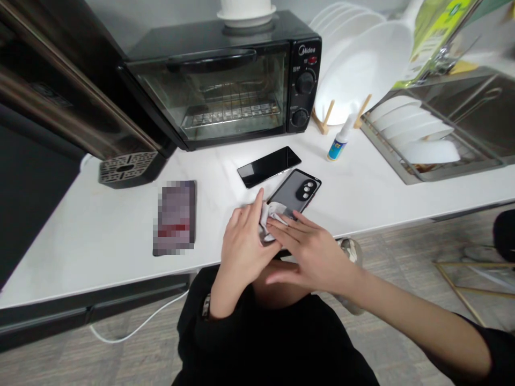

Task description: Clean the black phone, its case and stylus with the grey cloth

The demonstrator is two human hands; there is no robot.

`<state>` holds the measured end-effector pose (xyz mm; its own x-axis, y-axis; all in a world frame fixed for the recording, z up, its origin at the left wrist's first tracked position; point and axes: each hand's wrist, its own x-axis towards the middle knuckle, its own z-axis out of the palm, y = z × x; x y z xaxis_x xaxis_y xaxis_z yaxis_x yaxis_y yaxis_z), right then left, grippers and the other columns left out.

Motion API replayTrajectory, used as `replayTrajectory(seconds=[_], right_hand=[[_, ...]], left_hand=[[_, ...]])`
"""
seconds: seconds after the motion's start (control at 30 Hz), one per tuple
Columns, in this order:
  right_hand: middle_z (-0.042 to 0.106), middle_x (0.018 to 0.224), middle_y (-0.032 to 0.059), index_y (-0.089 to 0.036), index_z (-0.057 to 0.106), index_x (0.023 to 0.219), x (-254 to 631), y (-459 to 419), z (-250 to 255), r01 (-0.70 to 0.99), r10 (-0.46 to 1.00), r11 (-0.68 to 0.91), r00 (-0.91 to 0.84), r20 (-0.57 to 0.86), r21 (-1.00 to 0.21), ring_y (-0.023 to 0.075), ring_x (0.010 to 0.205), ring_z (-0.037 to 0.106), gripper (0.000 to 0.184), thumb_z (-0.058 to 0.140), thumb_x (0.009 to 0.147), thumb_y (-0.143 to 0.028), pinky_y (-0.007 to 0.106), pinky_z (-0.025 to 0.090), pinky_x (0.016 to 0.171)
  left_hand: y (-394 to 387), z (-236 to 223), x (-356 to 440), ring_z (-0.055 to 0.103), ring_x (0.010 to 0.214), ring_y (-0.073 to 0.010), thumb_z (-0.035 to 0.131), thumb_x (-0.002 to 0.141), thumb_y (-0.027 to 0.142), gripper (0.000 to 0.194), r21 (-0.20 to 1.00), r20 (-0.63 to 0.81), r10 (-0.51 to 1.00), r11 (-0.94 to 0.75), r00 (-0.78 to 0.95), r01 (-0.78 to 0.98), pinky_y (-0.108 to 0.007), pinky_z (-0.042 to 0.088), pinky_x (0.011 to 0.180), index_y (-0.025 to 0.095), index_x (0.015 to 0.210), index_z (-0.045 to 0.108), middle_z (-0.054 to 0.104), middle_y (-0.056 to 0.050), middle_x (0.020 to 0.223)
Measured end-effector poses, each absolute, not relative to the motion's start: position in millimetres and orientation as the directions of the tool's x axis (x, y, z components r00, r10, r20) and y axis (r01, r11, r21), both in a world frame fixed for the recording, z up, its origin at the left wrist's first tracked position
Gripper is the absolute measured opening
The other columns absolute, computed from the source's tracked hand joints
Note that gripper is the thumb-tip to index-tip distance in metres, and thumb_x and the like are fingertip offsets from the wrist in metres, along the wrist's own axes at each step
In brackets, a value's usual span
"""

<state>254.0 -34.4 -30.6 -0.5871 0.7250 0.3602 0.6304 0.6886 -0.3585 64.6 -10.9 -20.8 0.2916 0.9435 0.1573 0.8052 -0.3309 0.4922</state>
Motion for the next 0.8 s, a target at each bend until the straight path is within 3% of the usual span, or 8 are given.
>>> replayTrajectory(seconds=[0.13,0.27,0.4,0.53,0.67,0.8], right_hand=[[0.067,0.146,0.01,-0.019,0.059,0.144,302,-9,-23,0.73,0.78,0.623,-0.548,0.302,-0.283,0.0292,0.141,0.059,0.061,0.046,0.104,-0.064,0.057,0.038,0.126],[0.066,0.145,0.0169,-0.013,0.059,0.144,308,23,-25,0.86,0.855,0.468,-0.381,0.352,-0.204,0.036,0.137,0.062,0.071,0.048,0.101,-0.068,0.06,0.037,0.124],[0.061,0.151,0.0188,-0.009,0.058,0.145,263,1,-31,0.748,0.782,0.61,-0.514,0.353,-0.262,0.0362,0.145,0.054,0.082,0.05,0.097,-0.074,0.057,0.039,0.125],[0.065,0.147,0.0147,-0.012,0.058,0.146,258,-29,-31,0.64,0.722,0.692,-0.599,0.346,-0.335,0.0307,0.141,0.059,0.08,0.049,0.097,-0.075,0.055,0.041,0.125],[0.064,0.149,0.012,-0.017,0.059,0.147,296,-2,-25,0.781,0.803,0.581,-0.505,0.318,-0.229,0.0321,0.139,0.061,0.065,0.047,0.104,-0.063,0.058,0.041,0.124],[0.065,0.146,0.0177,-0.008,0.062,0.143,288,22,-24,0.873,0.854,0.458,-0.379,0.357,-0.169,0.0372,0.135,0.064,0.071,0.044,0.104,-0.065,0.06,0.042,0.122]], left_hand=[[-11,-21,66,0.053,0.123,-0.0317,0.078,0.087,0.048,0.103,0.489,0.175,0.936,-0.351,0.304,0.799,-0.048,0.044,0.111,0.025,0.168,0.018,0.062,-0.008,0.145],[-11,-22,66,0.053,0.122,-0.0318,0.077,0.088,0.046,0.101,0.475,0.207,0.93,-0.368,0.305,0.8,-0.048,0.044,0.111,0.027,0.168,0.019,0.061,-0.008,0.146],[-11,-22,65,0.053,0.12,-0.0326,0.075,0.089,0.044,0.098,0.48,0.193,0.929,-0.371,0.316,0.795,-0.048,0.045,0.109,0.024,0.168,0.02,0.062,-0.01,0.14],[-11,-22,66,0.053,0.118,-0.0319,0.074,0.089,0.04,0.097,0.47,0.171,0.937,-0.35,0.306,0.81,-0.047,0.046,0.107,0.023,0.168,0.021,0.063,-0.01,0.135],[-12,-22,68,0.053,0.121,-0.0327,0.074,0.089,0.05,0.099,0.464,0.195,0.93,-0.366,0.311,0.806,-0.048,0.044,0.11,0.026,0.168,0.019,0.062,-0.009,0.14],[-12,-22,67,0.052,0.123,-0.0322,0.075,0.089,0.046,0.098,0.465,0.196,0.931,-0.366,0.309,0.806,-0.048,0.043,0.112,0.025,0.167,0.02,0.061,-0.009,0.143]])
